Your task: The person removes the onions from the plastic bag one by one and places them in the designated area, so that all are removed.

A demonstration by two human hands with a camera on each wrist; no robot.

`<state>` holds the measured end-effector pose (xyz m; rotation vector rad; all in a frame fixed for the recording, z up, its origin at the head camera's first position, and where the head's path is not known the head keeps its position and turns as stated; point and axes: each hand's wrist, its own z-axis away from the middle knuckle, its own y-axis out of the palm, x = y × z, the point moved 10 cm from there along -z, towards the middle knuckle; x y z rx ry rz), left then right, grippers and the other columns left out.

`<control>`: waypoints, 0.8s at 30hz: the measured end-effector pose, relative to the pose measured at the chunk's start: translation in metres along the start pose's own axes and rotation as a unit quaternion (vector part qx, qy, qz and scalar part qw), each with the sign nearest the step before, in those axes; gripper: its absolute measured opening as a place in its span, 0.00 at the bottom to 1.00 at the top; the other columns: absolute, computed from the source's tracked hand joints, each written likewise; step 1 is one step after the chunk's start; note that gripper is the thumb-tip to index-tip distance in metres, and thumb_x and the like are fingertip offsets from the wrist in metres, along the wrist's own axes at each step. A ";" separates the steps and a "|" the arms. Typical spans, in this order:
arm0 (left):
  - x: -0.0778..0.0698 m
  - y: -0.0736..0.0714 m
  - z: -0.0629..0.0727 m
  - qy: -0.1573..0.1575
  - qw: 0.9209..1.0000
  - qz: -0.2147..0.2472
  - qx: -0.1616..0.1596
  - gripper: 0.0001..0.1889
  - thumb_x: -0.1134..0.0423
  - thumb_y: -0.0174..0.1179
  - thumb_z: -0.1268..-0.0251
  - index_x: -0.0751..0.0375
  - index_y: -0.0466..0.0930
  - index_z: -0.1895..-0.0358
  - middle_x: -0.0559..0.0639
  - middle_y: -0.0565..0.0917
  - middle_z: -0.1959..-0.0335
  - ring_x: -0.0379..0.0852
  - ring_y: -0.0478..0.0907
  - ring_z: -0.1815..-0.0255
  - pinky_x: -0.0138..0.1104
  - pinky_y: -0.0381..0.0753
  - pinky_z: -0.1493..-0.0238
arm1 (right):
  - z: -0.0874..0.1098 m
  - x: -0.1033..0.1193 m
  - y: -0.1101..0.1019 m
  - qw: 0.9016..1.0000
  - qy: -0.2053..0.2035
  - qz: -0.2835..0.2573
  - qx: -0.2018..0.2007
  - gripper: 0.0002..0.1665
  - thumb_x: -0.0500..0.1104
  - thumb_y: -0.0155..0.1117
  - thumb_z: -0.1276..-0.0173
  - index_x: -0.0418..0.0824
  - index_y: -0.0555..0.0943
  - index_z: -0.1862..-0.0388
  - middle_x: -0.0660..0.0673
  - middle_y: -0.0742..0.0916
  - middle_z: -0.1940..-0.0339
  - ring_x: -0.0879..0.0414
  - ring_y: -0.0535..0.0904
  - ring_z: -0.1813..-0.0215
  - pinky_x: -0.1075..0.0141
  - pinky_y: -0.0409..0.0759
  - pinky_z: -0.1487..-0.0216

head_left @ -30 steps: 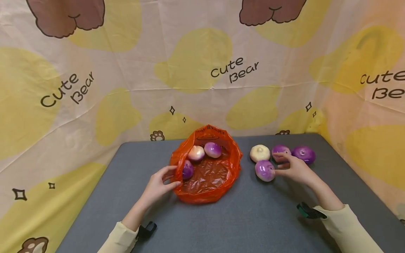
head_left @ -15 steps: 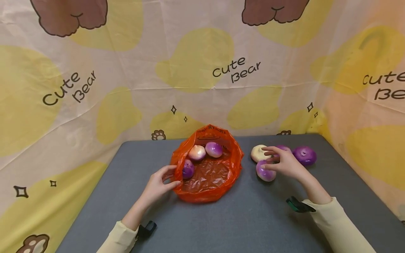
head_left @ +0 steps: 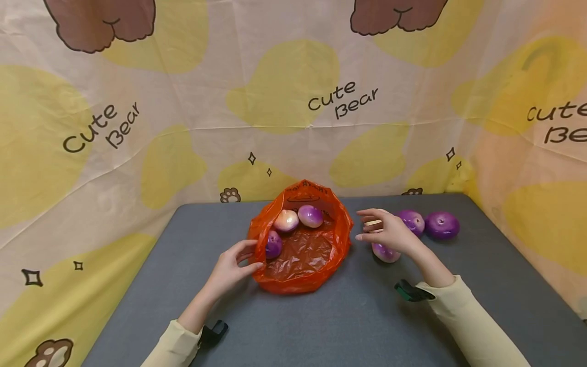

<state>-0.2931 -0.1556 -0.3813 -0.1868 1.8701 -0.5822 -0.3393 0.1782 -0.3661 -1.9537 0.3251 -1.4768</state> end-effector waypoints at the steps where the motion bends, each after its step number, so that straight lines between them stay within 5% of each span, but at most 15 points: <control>1: 0.000 0.000 0.000 -0.001 1.000 -0.001 0.000 0.25 0.72 0.68 0.48 0.71 0.73 0.44 0.66 0.80 0.49 0.62 0.78 0.47 0.54 0.75 0.43 | -0.002 0.002 0.003 1.000 -0.004 -0.002 0.002 0.35 0.47 0.71 0.41 0.37 0.72 0.37 0.32 0.80 0.45 0.39 0.82 0.48 0.52 0.83 0.51; 13: 0.001 0.001 0.000 -0.006 1.000 0.002 0.004 0.25 0.72 0.68 0.48 0.71 0.73 0.44 0.66 0.80 0.48 0.61 0.78 0.46 0.53 0.75 0.43 | -0.024 0.022 0.028 0.999 -0.004 -0.024 0.029 0.37 0.49 0.70 0.41 0.39 0.71 0.35 0.32 0.78 0.40 0.40 0.81 0.46 0.56 0.85 0.56; 24: 0.002 0.000 -0.001 -0.005 1.000 -0.001 0.005 0.25 0.71 0.68 0.48 0.70 0.73 0.44 0.65 0.80 0.48 0.61 0.78 0.46 0.52 0.75 0.43 | -0.020 0.047 -0.005 0.999 0.001 -0.008 -0.040 0.36 0.53 0.70 0.41 0.46 0.71 0.35 0.39 0.79 0.39 0.42 0.79 0.42 0.50 0.81 0.47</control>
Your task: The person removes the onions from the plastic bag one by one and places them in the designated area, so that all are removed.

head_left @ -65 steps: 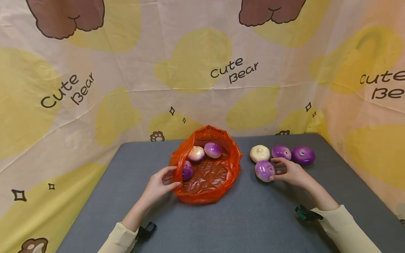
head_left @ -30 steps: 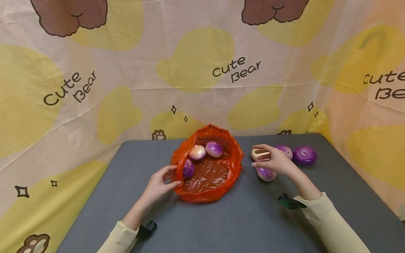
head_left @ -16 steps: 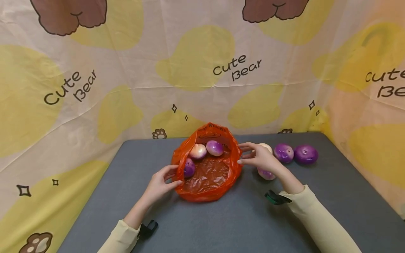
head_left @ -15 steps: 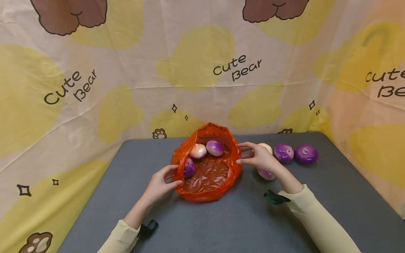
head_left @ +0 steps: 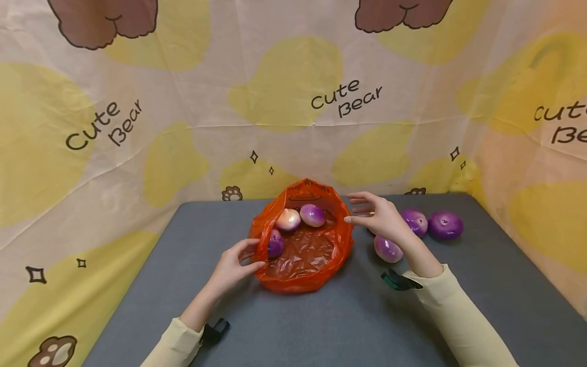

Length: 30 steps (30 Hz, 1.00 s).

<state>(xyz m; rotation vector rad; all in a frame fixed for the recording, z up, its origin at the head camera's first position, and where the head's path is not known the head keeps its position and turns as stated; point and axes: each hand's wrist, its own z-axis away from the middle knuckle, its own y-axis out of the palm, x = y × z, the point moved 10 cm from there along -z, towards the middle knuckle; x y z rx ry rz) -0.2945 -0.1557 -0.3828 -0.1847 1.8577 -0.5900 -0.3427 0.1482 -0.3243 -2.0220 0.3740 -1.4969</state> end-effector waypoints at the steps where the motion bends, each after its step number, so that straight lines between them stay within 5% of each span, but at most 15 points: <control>1: 0.000 0.000 0.000 0.001 1.000 -0.001 0.000 0.26 0.71 0.68 0.48 0.70 0.73 0.44 0.65 0.80 0.48 0.60 0.78 0.46 0.52 0.75 0.43 | 0.001 0.008 -0.001 1.000 0.000 -0.007 0.000 0.35 0.51 0.70 0.41 0.44 0.71 0.35 0.38 0.79 0.39 0.41 0.79 0.42 0.49 0.80 0.46; 15: 0.002 -0.001 -0.002 -0.003 1.000 -0.005 0.005 0.26 0.71 0.68 0.47 0.70 0.73 0.43 0.65 0.79 0.47 0.60 0.78 0.45 0.51 0.75 0.43 | -0.037 0.022 0.051 0.998 -0.026 -0.043 0.031 0.32 0.50 0.73 0.45 0.45 0.76 0.41 0.42 0.84 0.47 0.46 0.82 0.47 0.53 0.82 0.48; 30: 0.002 0.002 -0.003 -0.002 1.000 0.004 0.007 0.26 0.72 0.68 0.47 0.71 0.73 0.43 0.66 0.79 0.48 0.61 0.78 0.46 0.53 0.75 0.43 | -0.073 0.022 0.119 0.993 0.001 -0.067 0.100 0.30 0.44 0.72 0.42 0.40 0.76 0.40 0.37 0.83 0.46 0.47 0.82 0.48 0.59 0.83 0.50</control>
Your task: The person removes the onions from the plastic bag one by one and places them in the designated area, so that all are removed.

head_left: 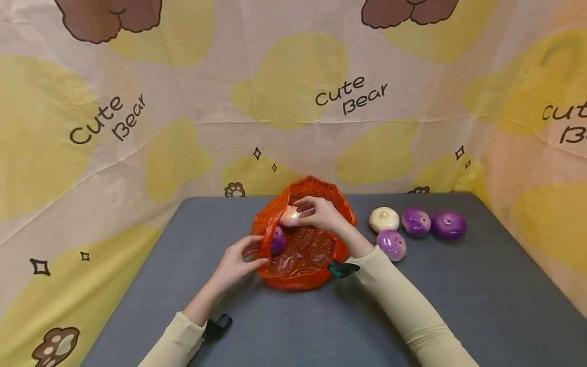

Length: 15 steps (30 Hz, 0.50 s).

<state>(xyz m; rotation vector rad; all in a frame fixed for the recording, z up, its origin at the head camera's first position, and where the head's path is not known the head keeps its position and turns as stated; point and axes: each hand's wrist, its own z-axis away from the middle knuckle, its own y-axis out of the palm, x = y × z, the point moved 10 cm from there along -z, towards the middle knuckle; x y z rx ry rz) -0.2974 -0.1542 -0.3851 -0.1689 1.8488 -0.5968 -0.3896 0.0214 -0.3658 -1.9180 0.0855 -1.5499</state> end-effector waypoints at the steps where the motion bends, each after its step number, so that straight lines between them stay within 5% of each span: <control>1: 0.000 0.000 0.000 0.000 1.000 0.000 -0.001 0.26 0.72 0.68 0.47 0.71 0.73 0.43 0.66 0.79 0.48 0.61 0.78 0.46 0.53 0.75 0.43 | -0.003 -0.001 0.003 1.000 0.005 0.002 0.000 0.30 0.44 0.72 0.43 0.40 0.76 0.40 0.37 0.83 0.46 0.48 0.82 0.47 0.59 0.83 0.50; 15: 0.007 0.000 0.001 -0.008 1.000 -0.019 0.000 0.26 0.71 0.67 0.46 0.71 0.72 0.42 0.66 0.79 0.47 0.61 0.78 0.46 0.53 0.75 0.43 | -0.016 -0.030 0.048 0.999 0.027 0.038 0.021 0.30 0.46 0.74 0.45 0.37 0.77 0.44 0.41 0.84 0.47 0.48 0.81 0.46 0.60 0.82 0.47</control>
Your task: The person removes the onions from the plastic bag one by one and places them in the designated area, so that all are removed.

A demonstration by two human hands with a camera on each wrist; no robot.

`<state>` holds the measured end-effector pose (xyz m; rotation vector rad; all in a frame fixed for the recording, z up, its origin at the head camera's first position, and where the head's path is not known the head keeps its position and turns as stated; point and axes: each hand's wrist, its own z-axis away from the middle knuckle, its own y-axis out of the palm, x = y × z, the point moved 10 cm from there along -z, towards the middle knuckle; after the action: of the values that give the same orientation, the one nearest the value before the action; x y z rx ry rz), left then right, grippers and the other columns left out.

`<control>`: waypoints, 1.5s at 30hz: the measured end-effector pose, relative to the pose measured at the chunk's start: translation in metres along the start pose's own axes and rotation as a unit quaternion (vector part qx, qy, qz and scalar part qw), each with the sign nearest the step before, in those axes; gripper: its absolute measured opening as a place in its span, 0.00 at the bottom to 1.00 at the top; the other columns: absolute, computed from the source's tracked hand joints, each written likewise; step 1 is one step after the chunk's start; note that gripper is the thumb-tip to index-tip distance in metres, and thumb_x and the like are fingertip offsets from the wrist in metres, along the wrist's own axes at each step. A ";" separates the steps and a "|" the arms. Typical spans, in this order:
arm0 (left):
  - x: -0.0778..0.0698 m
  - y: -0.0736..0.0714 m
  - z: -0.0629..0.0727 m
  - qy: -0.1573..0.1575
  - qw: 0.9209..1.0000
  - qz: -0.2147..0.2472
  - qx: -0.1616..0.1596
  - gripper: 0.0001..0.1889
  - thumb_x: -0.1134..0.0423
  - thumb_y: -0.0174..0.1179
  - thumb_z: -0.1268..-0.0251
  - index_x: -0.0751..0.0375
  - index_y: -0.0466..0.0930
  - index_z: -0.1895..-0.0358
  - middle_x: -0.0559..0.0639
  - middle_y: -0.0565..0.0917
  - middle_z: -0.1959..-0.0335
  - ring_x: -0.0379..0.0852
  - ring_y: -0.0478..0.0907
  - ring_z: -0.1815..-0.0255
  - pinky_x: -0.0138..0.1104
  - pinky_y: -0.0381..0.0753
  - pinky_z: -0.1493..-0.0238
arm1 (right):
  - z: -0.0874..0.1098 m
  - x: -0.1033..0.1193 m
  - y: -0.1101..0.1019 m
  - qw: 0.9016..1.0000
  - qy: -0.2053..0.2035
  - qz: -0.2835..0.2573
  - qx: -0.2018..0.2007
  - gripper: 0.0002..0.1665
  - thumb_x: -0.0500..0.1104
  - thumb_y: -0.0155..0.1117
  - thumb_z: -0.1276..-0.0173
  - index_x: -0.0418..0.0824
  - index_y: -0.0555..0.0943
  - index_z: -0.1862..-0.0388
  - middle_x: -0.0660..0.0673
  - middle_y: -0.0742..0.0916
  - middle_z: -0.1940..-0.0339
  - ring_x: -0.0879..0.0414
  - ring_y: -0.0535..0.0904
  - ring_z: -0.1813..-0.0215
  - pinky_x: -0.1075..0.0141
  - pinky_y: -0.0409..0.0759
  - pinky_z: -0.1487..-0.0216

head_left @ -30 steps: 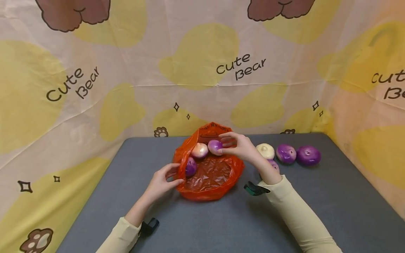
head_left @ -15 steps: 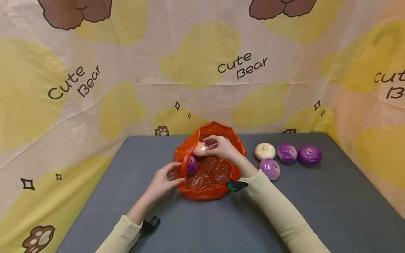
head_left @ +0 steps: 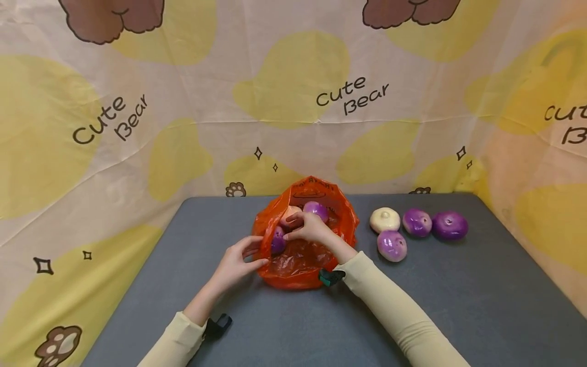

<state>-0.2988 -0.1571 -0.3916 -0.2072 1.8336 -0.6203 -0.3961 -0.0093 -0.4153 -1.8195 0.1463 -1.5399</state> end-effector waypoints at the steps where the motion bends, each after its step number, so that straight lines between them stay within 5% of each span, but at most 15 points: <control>1: 0.005 0.000 -0.001 -0.002 1.000 0.001 -0.002 0.26 0.71 0.68 0.46 0.70 0.72 0.42 0.66 0.79 0.47 0.61 0.78 0.46 0.52 0.75 0.42 | 0.000 -0.001 0.003 1.000 -0.002 0.000 0.000 0.31 0.46 0.74 0.45 0.37 0.77 0.44 0.40 0.84 0.47 0.48 0.81 0.46 0.59 0.81 0.47; 7: 0.026 -0.001 -0.003 0.004 1.000 -0.003 -0.021 0.27 0.66 0.70 0.48 0.63 0.74 0.43 0.60 0.80 0.47 0.56 0.79 0.46 0.47 0.77 0.43 | 0.001 -0.009 0.018 1.000 -0.006 0.001 0.006 0.36 0.47 0.76 0.48 0.36 0.75 0.41 0.39 0.85 0.49 0.46 0.80 0.45 0.57 0.79 0.43; 21: 0.029 -0.008 -0.005 -0.015 0.999 -0.021 -0.028 0.29 0.60 0.72 0.49 0.60 0.74 0.42 0.57 0.78 0.46 0.55 0.78 0.44 0.46 0.77 0.41 | -0.003 -0.003 0.035 0.999 -0.028 -0.015 0.019 0.42 0.43 0.77 0.50 0.39 0.70 0.36 0.38 0.82 0.45 0.46 0.81 0.47 0.62 0.84 0.52; 35: 0.036 -0.004 -0.006 -0.037 0.999 -0.003 0.000 0.29 0.60 0.70 0.47 0.58 0.72 0.40 0.58 0.79 0.43 0.56 0.77 0.43 0.47 0.75 0.40 | 0.002 -0.008 0.032 0.998 0.013 0.028 0.049 0.45 0.49 0.77 0.50 0.45 0.68 0.34 0.41 0.81 0.43 0.48 0.79 0.44 0.56 0.79 0.43; 45: 0.003 -0.005 0.001 -0.044 0.999 -0.004 0.021 0.28 0.68 0.67 0.45 0.67 0.70 0.39 0.65 0.76 0.41 0.62 0.76 0.43 0.52 0.74 0.41 | 0.005 -0.006 0.039 0.997 0.011 0.012 0.079 0.49 0.46 0.76 0.48 0.51 0.63 0.29 0.40 0.76 0.37 0.45 0.75 0.39 0.50 0.75 0.38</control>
<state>-0.2999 -0.1630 -0.3923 -0.2111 1.7346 -0.6443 -0.3794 -0.0320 -0.4435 -1.6727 0.0541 -1.5112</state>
